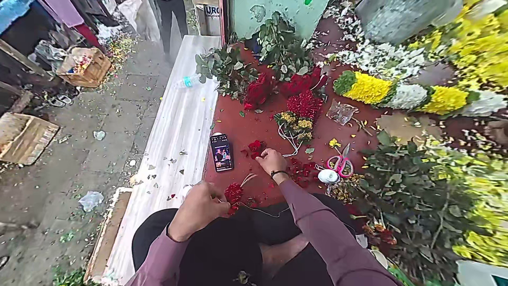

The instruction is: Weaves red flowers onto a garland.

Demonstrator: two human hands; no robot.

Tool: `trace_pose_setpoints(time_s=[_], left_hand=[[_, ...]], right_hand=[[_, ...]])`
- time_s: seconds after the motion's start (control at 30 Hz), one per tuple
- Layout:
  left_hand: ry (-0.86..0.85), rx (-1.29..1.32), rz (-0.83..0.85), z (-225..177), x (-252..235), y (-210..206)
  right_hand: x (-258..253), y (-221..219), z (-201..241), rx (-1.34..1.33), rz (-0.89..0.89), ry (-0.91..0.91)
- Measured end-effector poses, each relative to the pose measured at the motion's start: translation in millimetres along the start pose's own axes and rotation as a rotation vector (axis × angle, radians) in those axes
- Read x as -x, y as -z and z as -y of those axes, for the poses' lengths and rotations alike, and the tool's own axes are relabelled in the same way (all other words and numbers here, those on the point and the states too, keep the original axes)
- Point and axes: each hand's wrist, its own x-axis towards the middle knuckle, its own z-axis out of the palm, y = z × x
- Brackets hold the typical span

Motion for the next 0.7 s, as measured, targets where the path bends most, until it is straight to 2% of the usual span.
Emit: trace_pose_setpoints(time_s=[0.13, 0.27, 0.37, 0.57, 0.63, 0.7], left_hand=[[0.046, 0.063, 0.024, 11.3, 3.3, -3.3], [0.075, 0.154, 0.045, 18.6, 8.3, -7.4], [0.072, 0.204, 0.039, 16.3, 10.9, -7.4], [0.091, 0.207, 0.052, 15.3, 6.6, -12.4], [0.112, 0.192, 0.055, 17.1, 4.2, -14.5], [0.122, 0.200, 0.043, 20.0, 3.7, -15.4]], right_hand=[[-13.1, -20.7, 1.7, -0.032, -0.035, -0.074], [-11.5, -13.6, -10.4, -0.360, -0.110, -0.043], [-4.1, -5.6, -16.6, -0.536, -0.074, -0.014], [-8.8, -25.2, 7.4, -0.018, -0.019, -0.050], [-11.0, -32.1, 12.4, -0.009, -0.020, -0.075], [-10.7, -33.0, 11.2, -0.138, -0.027, -0.078]])
